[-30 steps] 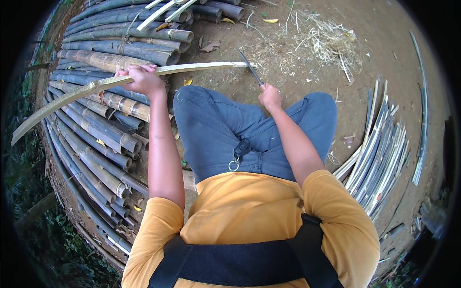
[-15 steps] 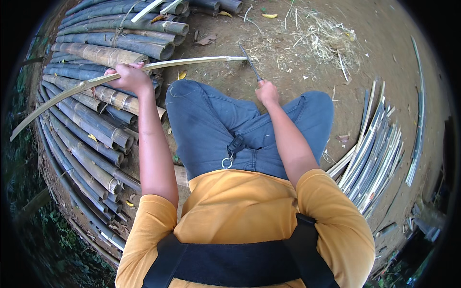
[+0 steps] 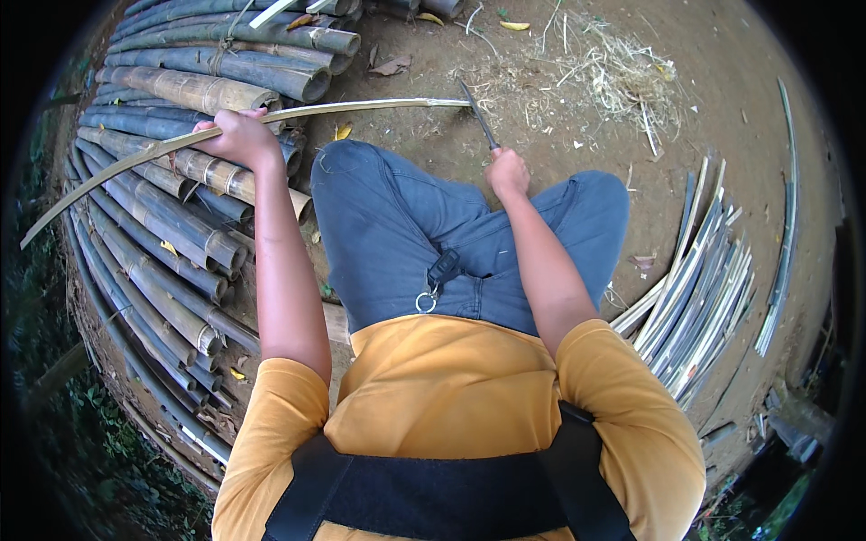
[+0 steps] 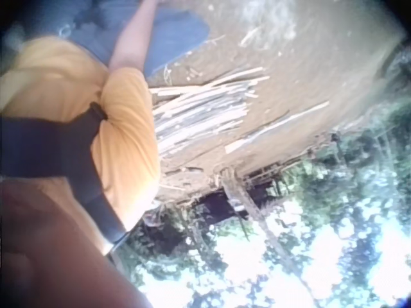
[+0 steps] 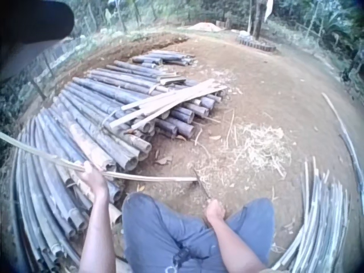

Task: The person splits a piece of bamboo by hand using a knife, pulling the strips apart to create thinner sections.

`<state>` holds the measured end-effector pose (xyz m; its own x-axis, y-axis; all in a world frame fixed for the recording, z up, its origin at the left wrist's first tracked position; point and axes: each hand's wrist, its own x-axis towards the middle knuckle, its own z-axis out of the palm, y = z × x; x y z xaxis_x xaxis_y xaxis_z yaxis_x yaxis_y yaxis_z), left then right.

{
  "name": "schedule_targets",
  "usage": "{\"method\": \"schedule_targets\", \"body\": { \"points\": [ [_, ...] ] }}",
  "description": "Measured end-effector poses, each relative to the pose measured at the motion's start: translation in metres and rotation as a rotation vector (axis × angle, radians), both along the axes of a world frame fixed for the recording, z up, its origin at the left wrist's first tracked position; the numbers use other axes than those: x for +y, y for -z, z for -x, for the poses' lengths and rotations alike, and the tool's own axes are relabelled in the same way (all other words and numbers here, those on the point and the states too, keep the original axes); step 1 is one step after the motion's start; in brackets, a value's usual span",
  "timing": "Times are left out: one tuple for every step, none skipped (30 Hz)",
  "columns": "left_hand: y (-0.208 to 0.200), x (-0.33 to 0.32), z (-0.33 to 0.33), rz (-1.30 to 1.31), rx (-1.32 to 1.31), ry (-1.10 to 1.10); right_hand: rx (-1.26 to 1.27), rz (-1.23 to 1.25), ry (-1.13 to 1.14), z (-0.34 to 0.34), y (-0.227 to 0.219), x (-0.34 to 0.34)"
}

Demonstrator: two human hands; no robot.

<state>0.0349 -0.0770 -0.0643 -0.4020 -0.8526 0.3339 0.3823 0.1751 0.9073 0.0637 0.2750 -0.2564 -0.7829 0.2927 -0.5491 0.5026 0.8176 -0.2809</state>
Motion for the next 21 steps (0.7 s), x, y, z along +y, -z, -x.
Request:
{"method": "schedule_targets", "body": {
  "points": [
    [0.000,-0.002,0.000,0.002,-0.012,0.002,0.014,0.014,-0.007,0.001,-0.002,-0.001],
    [0.000,-0.004,0.002,0.017,-0.002,0.028,0.028,0.028,-0.014,0.000,-0.003,-0.002],
    [0.000,-0.003,0.001,0.027,-0.001,0.056,0.033,0.037,-0.021,-0.006,-0.003,0.000],
    [-0.001,-0.001,-0.001,0.038,-0.001,0.083,0.019,0.029,0.005,-0.006,0.002,0.002],
    [0.001,-0.004,0.001,0.007,-0.007,0.057,0.005,0.021,0.030,-0.003,0.006,0.004],
    [0.000,-0.002,0.002,0.009,-0.001,0.042,-0.001,0.014,0.061,0.001,0.006,0.004],
    [-0.001,0.001,0.002,0.011,0.006,0.026,0.022,0.004,0.046,-0.001,0.006,0.003],
    [-0.003,0.004,0.001,0.013,0.013,0.011,0.045,-0.007,0.030,-0.006,0.007,0.000],
    [-0.001,0.004,-0.003,0.005,-0.005,0.013,0.064,-0.020,0.011,-0.011,0.009,-0.001],
    [0.000,0.003,-0.002,0.008,-0.005,0.021,0.057,-0.013,0.019,-0.010,0.010,0.001],
    [0.000,0.001,0.000,0.012,-0.006,0.029,0.050,-0.005,0.028,-0.007,0.011,0.003],
    [-0.003,0.001,0.002,0.018,-0.001,0.040,0.047,0.005,0.040,-0.004,0.010,0.003],
    [-0.004,0.004,0.000,-0.007,-0.008,0.047,0.050,0.006,0.054,-0.005,0.010,0.003],
    [-0.005,0.007,-0.001,0.002,-0.006,0.033,0.054,0.008,0.069,-0.009,0.010,0.002],
    [-0.005,0.008,-0.003,0.013,0.000,0.011,0.061,0.011,0.076,-0.010,0.007,0.000],
    [-0.006,0.008,-0.005,0.024,0.005,-0.010,0.088,0.026,0.074,-0.010,0.005,-0.001],
    [-0.003,0.003,-0.005,-0.006,0.003,0.014,0.116,0.040,0.072,-0.010,0.002,-0.002],
    [-0.005,0.005,-0.005,-0.003,0.005,0.032,0.143,0.055,0.073,-0.010,-0.003,-0.003],
    [-0.007,0.009,-0.005,-0.001,0.008,0.051,0.182,0.082,0.084,-0.009,-0.007,-0.004],
    [-0.008,0.013,-0.004,0.002,0.010,0.072,0.221,0.108,0.095,-0.007,-0.011,-0.004],
    [-0.010,0.018,-0.003,-0.016,0.043,0.078,0.261,0.133,0.107,-0.004,-0.018,-0.003]
  ]
}}
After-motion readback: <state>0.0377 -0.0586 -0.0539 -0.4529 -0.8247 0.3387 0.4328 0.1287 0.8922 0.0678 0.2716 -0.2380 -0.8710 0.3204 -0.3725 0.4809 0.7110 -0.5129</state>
